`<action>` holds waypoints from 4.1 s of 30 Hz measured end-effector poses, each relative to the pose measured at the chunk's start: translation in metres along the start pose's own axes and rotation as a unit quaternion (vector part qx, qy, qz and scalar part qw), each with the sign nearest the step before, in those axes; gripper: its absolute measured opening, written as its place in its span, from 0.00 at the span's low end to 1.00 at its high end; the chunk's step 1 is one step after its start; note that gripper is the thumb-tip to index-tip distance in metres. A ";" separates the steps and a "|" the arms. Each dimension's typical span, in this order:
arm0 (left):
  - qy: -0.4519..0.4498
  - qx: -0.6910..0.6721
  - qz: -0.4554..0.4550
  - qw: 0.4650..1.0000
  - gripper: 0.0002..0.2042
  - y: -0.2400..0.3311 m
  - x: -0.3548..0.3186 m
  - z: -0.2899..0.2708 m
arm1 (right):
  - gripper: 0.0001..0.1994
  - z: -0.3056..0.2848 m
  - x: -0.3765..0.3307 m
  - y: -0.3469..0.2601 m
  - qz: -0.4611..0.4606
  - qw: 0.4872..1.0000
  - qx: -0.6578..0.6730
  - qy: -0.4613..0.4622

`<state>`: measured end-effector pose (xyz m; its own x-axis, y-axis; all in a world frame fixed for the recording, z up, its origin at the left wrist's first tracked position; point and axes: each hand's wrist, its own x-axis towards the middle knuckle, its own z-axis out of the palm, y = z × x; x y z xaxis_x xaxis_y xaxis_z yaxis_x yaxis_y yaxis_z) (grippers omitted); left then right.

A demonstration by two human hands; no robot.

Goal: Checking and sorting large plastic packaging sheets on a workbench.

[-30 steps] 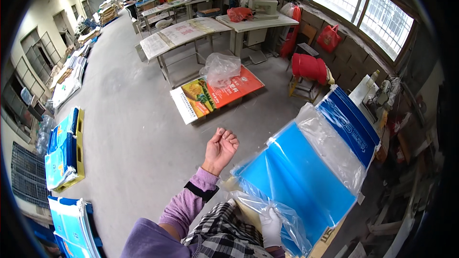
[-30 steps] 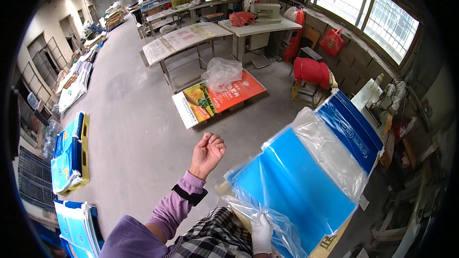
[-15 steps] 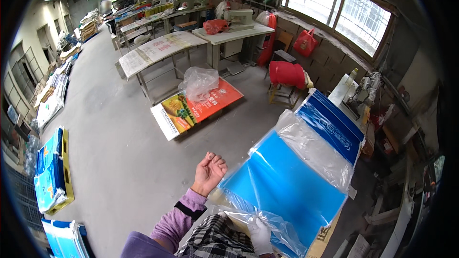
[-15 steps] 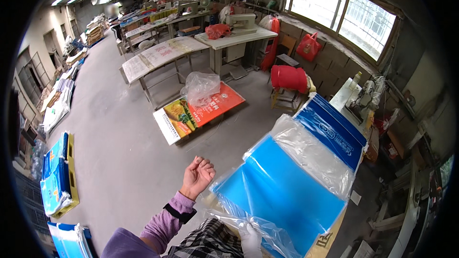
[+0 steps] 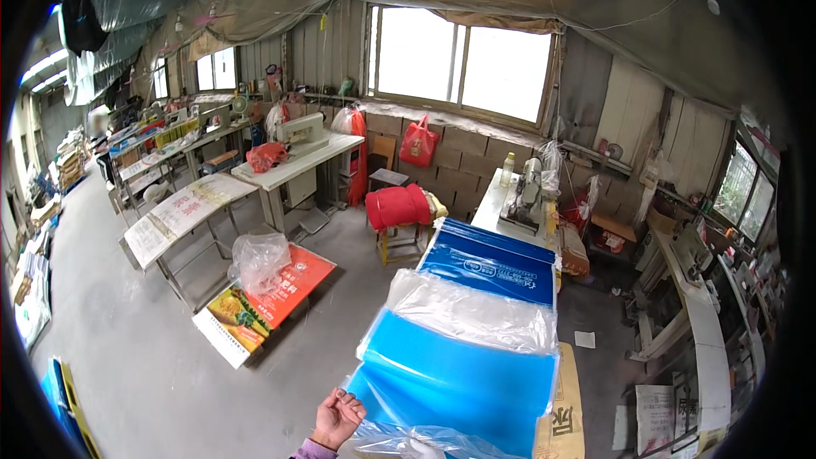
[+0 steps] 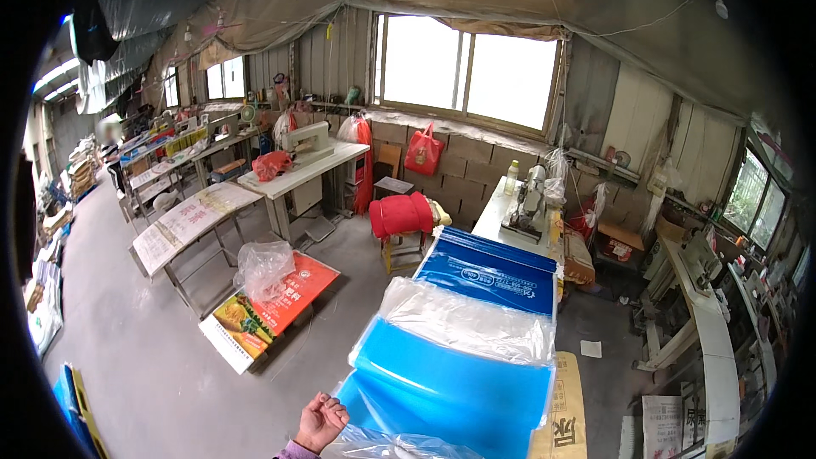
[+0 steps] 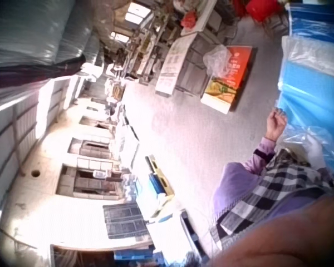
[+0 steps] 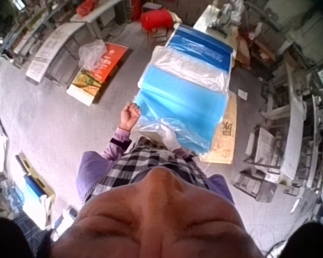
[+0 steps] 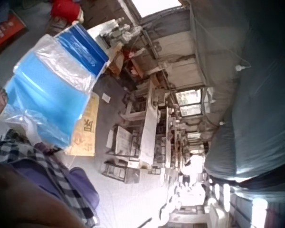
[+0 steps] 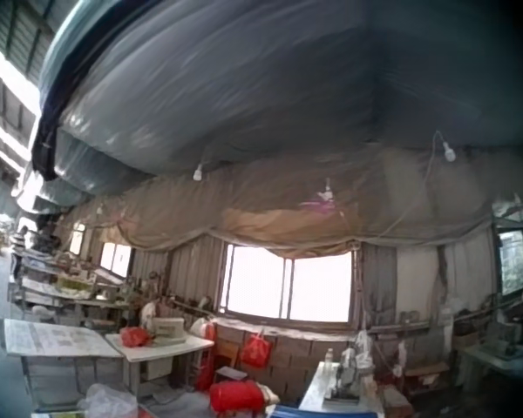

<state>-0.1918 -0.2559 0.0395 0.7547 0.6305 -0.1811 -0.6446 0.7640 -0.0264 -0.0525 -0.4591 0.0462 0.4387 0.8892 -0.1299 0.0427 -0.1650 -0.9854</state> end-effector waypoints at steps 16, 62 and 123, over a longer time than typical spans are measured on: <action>-0.052 0.079 -0.100 0.990 0.06 -0.055 0.014 0.019 | 0.14 -0.009 0.048 0.020 0.011 0.949 0.311 0.039; 0.078 0.120 0.085 0.986 0.05 -0.067 0.021 0.040 | 0.10 0.065 0.155 -0.152 -0.064 0.985 0.018 -0.162; -0.067 0.083 0.045 0.993 0.12 -0.038 0.045 0.067 | 0.17 0.074 0.207 -0.179 0.021 0.963 0.147 -0.227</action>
<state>-0.1255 -0.2473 0.0983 0.7116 0.7013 -0.0426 -0.6896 0.7087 0.1491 -0.0359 -0.2138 0.1880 -0.0058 0.9903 -0.1389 -0.2512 -0.1359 -0.9584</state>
